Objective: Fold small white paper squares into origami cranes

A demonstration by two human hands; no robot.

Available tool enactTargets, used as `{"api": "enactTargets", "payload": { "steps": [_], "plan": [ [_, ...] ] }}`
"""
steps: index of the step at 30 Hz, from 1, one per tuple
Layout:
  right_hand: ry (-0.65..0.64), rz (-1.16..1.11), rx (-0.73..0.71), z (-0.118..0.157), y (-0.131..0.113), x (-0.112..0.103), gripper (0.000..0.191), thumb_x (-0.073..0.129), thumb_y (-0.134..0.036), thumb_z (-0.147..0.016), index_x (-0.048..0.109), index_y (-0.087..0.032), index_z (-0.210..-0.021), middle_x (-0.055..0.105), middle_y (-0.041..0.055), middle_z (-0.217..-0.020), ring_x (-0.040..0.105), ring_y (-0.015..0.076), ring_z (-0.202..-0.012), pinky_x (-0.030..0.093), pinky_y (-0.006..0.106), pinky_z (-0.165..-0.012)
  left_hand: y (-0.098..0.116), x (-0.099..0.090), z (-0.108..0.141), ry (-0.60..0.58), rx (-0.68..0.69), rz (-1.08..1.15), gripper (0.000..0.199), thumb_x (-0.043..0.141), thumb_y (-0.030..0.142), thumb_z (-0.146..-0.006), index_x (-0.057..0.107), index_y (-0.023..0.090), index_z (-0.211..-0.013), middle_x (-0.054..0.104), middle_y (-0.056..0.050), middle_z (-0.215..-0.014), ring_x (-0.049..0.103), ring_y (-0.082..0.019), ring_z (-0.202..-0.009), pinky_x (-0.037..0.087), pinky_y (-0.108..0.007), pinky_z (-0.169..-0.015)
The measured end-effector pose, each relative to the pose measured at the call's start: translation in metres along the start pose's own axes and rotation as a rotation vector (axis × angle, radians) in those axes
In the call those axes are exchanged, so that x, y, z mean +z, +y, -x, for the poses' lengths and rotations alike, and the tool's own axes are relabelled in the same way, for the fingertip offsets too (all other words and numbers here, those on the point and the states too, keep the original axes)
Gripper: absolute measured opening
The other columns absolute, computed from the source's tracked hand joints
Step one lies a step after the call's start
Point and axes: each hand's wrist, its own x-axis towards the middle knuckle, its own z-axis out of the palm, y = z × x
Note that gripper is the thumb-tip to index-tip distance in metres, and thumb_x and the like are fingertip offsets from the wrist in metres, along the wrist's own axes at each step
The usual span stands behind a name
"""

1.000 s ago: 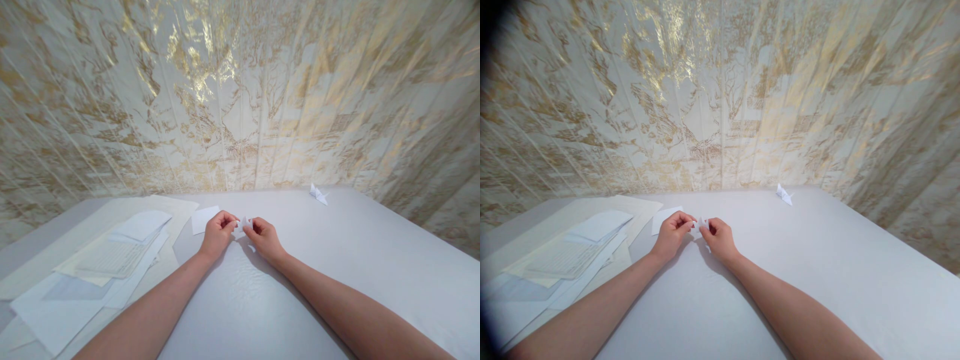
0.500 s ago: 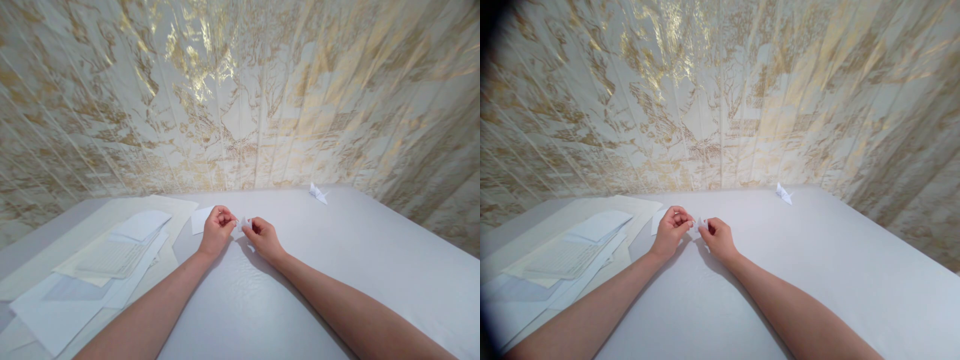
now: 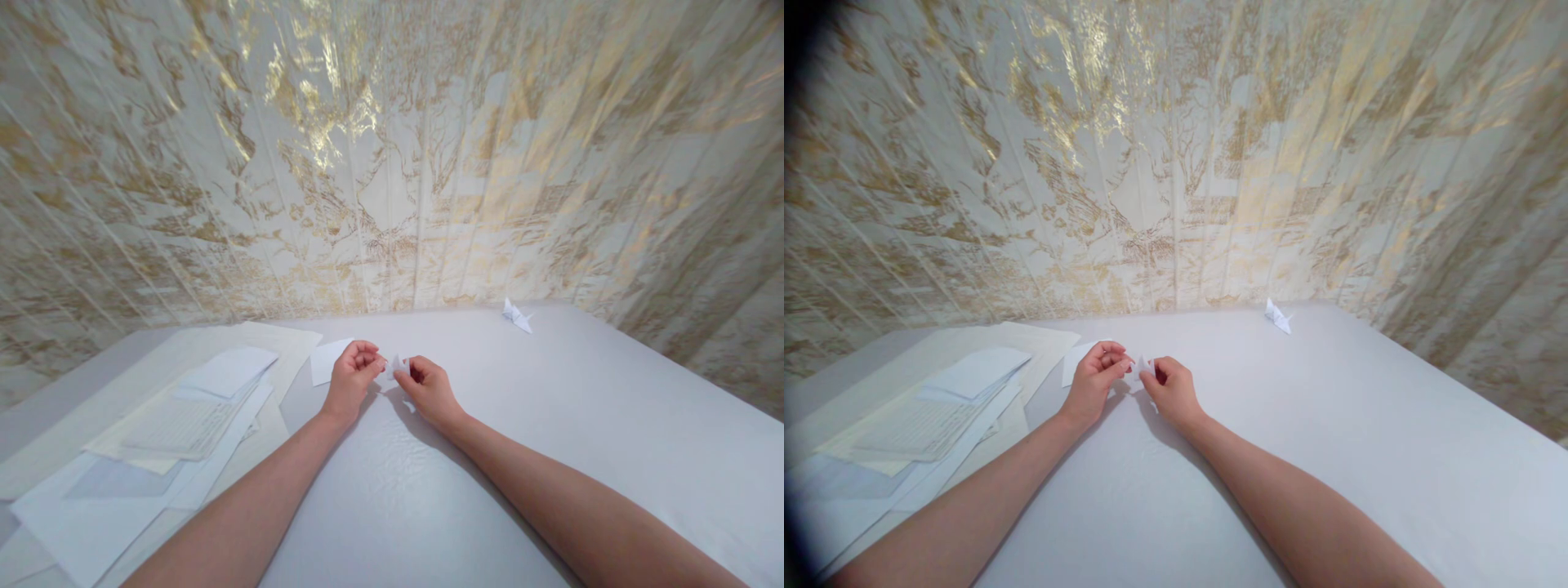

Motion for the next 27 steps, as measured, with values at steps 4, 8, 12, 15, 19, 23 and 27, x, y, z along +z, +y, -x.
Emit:
{"api": "enactTargets", "payload": {
  "steps": [4,8,12,15,19,23,27],
  "plan": [
    [-0.023,-0.012,-0.008,0.0002,0.0009,0.001,0.017,0.053,-0.028,-0.072,0.051,-0.019,-0.057,0.042,-0.0032,-0.056,0.038,0.0101,-0.053,0.03,0.021,-0.048,0.0026,0.0019,0.0003,0.012,0.0,0.002,0.031,0.065,0.016,-0.056,0.049,0.019,-0.082,0.056,0.007,-0.057,0.049,-0.009,-0.054,0.036,-0.021,-0.055],
    [-0.043,-0.041,-0.014,0.0009,-0.0018,0.0005,0.018,0.054,-0.029,-0.072,0.05,-0.019,-0.057,0.042,-0.0034,-0.056,0.037,0.0101,-0.053,0.03,0.022,-0.048,0.0062,0.005,0.0016,0.033,0.033,0.021,0.028,0.064,0.011,-0.054,0.045,0.02,-0.072,0.052,0.008,-0.056,0.045,-0.007,-0.051,0.033,-0.018,-0.053],
    [-0.029,-0.086,0.015,0.0013,-0.0056,-0.0008,0.021,0.055,-0.031,-0.07,0.048,-0.019,-0.054,0.039,-0.0044,-0.054,0.035,0.0097,-0.052,0.029,0.022,-0.048,0.0046,0.0063,0.0035,0.025,0.015,0.056,0.024,0.065,0.015,-0.057,0.048,0.019,-0.074,0.054,0.007,-0.06,0.047,-0.007,-0.055,0.035,-0.018,-0.055],
    [-0.011,-0.137,0.054,0.0009,-0.0072,-0.0015,0.02,0.058,-0.033,-0.068,0.051,-0.018,-0.056,0.042,-0.0045,-0.053,0.036,0.0095,-0.051,0.029,0.022,-0.048,0.0014,0.0065,0.0047,-0.063,-0.097,0.045,0.026,0.069,0.02,-0.057,0.054,0.019,-0.077,0.053,0.007,-0.058,0.047,-0.007,-0.052,0.034,-0.019,-0.052],
    [-0.029,-0.234,0.1,0.0,-0.0064,-0.0019,0.016,0.058,-0.032,-0.067,0.056,-0.017,-0.063,0.05,-0.0034,-0.056,0.041,0.01,-0.051,0.032,0.022,-0.049,-0.0001,0.007,0.0048,-0.101,-0.185,-0.014,0.021,0.073,0.019,-0.052,0.055,0.015,-0.063,0.051,0.007,-0.05,0.046,-0.006,-0.048,0.033,-0.018,-0.049],
    [-0.01,-0.243,0.148,-0.0005,-0.0051,-0.0019,0.015,0.056,-0.032,-0.067,0.057,-0.017,-0.065,0.053,-0.0032,-0.055,0.046,0.0107,-0.051,0.036,0.023,-0.052,0.0009,0.0079,0.0042,-0.053,-0.199,-0.014,0.021,0.073,0.018,-0.05,0.055,0.015,-0.06,0.053,0.006,-0.048,0.053,-0.009,-0.049,0.039,-0.019,-0.05],
    [0.051,-0.231,0.183,-0.0008,-0.0053,-0.0018,0.016,0.056,-0.032,-0.066,0.052,-0.018,-0.058,0.049,-0.005,-0.048,0.046,0.0103,-0.047,0.035,0.023,-0.049,0.0004,0.0102,0.005,-0.026,-0.212,-0.015,0.022,0.072,0.018,-0.048,0.056,0.015,-0.061,0.053,0.006,-0.047,0.055,-0.01,-0.047,0.04,-0.019,-0.048]
  ]
}}
